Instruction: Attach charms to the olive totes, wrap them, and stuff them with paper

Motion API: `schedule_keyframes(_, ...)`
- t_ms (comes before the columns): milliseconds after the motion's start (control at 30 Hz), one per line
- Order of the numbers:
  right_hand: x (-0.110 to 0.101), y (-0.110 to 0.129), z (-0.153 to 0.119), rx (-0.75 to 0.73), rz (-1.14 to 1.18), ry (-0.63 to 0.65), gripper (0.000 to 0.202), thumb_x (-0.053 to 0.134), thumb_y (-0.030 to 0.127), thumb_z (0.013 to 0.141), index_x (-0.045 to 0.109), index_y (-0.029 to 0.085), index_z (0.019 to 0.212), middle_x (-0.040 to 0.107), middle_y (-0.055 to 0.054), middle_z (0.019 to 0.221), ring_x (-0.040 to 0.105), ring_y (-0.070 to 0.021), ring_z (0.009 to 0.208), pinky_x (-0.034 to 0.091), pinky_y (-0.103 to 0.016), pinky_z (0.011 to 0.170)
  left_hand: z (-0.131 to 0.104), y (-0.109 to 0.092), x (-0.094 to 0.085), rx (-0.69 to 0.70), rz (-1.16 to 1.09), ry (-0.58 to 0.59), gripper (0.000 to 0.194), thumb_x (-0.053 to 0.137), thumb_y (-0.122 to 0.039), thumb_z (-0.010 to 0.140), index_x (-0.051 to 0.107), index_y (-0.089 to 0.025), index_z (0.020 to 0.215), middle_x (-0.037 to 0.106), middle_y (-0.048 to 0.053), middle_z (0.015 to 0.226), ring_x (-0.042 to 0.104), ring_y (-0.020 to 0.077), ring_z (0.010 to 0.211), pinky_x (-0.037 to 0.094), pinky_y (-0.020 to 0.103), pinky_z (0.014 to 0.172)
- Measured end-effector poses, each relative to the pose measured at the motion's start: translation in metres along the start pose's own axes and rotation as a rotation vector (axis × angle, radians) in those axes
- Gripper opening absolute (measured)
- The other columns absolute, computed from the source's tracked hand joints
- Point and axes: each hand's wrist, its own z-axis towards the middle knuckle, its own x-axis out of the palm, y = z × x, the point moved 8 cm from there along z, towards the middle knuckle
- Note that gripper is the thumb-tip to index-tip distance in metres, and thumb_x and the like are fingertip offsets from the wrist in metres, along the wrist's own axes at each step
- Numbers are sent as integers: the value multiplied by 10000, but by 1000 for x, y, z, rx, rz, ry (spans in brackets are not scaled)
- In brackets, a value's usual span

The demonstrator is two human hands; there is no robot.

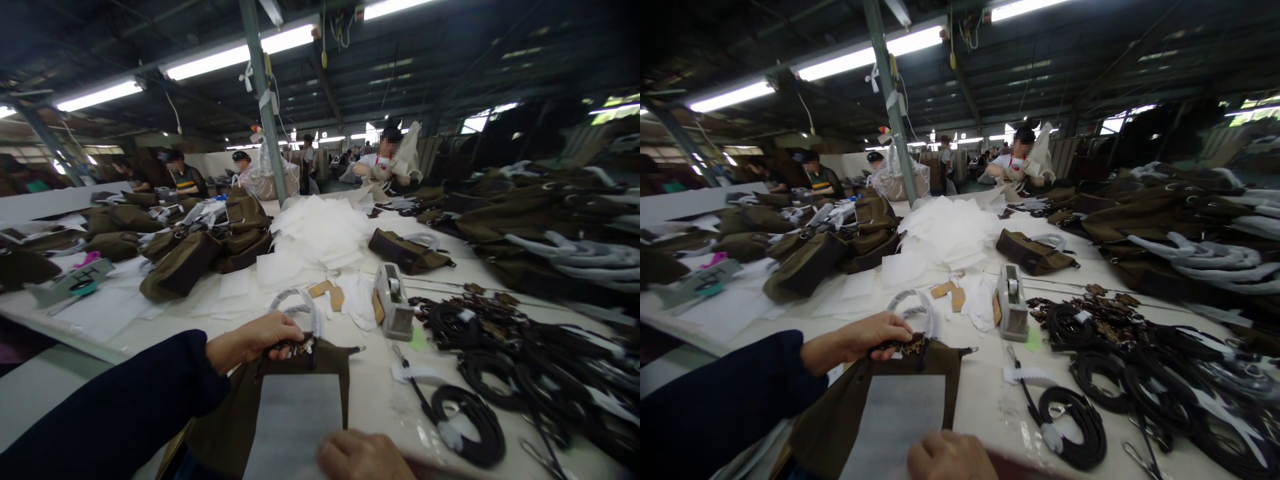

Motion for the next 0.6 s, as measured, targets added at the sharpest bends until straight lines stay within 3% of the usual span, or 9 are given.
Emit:
schedule_keyframes(133, -6, -14, 2, 103, -30, -107, 228, 665, 153, 689, 477, 237, 787, 651, 56, 680, 615, -139, 516, 230, -300, 376, 3, -5, -2, 5, 51, 8, 236, 643, -307, 712, 690, -104, 823, 552, -19, 428, 372, 55, 306, 200, 164, 328)
schedule_keyframes(300, 8, -11, 13, 136, -42, -102, 273, 676, 91, 665, 503, 223, 829, 687, 15, 773, 641, -156, 580, 296, -276, 394, -5, -7, 2, -33, 49, -8, 248, 671, -327, 702, 684, -101, 803, 574, 7, 416, 388, 68, 288, 219, 167, 330)
schedule_keyframes(500, 24, -16, 22, 252, 2, 99, 237, 683, 39, 695, 619, 209, 847, 704, -13, 870, 685, -196, 702, 384, -252, 452, -12, 23, 17, 23, -148, -93, 334, 693, -395, 726, 646, -115, 903, 620, 5, 528, 480, 81, 347, 312, 163, 336)
schedule_keyframes(600, 8, -27, 18, 242, 195, 220, 275, 750, 199, 720, 661, 251, 975, 702, -18, 1017, 690, -212, 813, 461, -245, 568, -10, 44, 27, 92, -263, -130, 373, 697, -424, 740, 634, -120, 946, 614, -3, 626, 555, 97, 431, 361, 163, 346)
